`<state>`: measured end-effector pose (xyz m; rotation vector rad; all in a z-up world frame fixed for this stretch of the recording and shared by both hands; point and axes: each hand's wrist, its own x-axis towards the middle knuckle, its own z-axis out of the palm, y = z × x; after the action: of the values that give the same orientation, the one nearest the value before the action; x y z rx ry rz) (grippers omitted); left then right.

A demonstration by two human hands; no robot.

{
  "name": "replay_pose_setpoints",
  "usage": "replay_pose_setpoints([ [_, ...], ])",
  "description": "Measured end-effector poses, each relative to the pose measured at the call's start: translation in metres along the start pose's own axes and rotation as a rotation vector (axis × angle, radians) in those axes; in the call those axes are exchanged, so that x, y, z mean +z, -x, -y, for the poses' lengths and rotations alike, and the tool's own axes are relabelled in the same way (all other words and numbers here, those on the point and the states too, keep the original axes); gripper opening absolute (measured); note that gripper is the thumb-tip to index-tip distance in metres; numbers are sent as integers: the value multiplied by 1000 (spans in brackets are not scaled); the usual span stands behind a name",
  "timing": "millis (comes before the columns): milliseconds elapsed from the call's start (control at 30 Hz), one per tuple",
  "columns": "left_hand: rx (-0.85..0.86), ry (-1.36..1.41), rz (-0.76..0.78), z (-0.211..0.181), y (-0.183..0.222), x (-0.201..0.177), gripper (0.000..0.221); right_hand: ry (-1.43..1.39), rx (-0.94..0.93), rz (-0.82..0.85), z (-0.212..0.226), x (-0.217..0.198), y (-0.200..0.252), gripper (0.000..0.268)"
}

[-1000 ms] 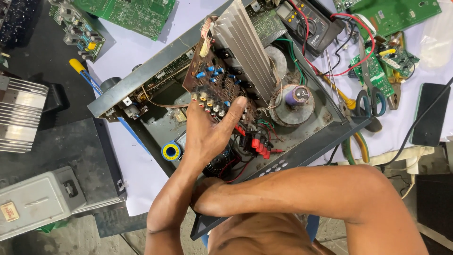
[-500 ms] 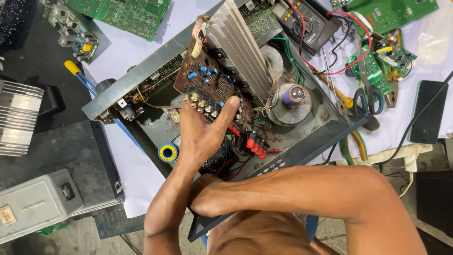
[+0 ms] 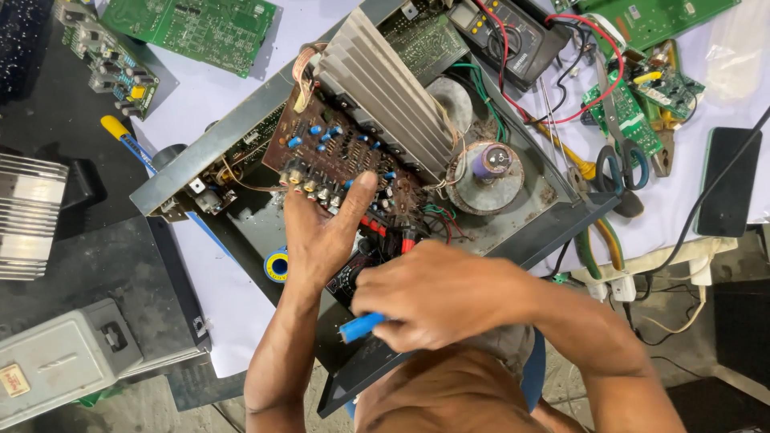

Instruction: Testing and repairing an electronic amplifier by checking components with a multimeter and soldering.

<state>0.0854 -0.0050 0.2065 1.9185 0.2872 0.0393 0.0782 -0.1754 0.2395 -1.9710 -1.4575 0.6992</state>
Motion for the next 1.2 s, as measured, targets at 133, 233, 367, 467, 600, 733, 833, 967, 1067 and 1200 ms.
replay_pose_setpoints([
  [133, 69, 65, -2, 0, 1, 0, 30, -664, -144, -380, -38, -21, 65, 25],
  [233, -30, 41, -17, 4, 0, 1, 30, -1191, -201, -913, -75, 6, 100, 25],
  [367, -178, -4, -52, 14, 0, 1, 45, -1517, 116, -1282, -89, 6, 110, 34],
  [467, -221, -23, -70, 19, 3, 0, 75, -1645, 171, -1368, -86, 3, 107, 37],
  [600, -238, -22, -56, 17, 2, -1, 76, -1778, 59, -1525, -92, 3, 100, 54],
  [733, 56, 128, -33, 11, -2, 1, 32, -1529, 202, -1435, -84, 5, 95, 42],
  [833, 91, 111, -41, 10, -2, 1, 20, -869, 432, -1391, -75, -3, 90, 30],
  [967, 72, 219, 13, 7, 1, 1, 36, 561, 544, -660, -82, -15, 88, 49],
  [1067, 139, 288, 73, 7, 3, 2, 35, 718, 668, -446, -90, -5, 84, 50],
  [1200, 260, 185, 85, -4, 4, -1, 22, 710, 716, -337, -87, -3, 81, 43],
])
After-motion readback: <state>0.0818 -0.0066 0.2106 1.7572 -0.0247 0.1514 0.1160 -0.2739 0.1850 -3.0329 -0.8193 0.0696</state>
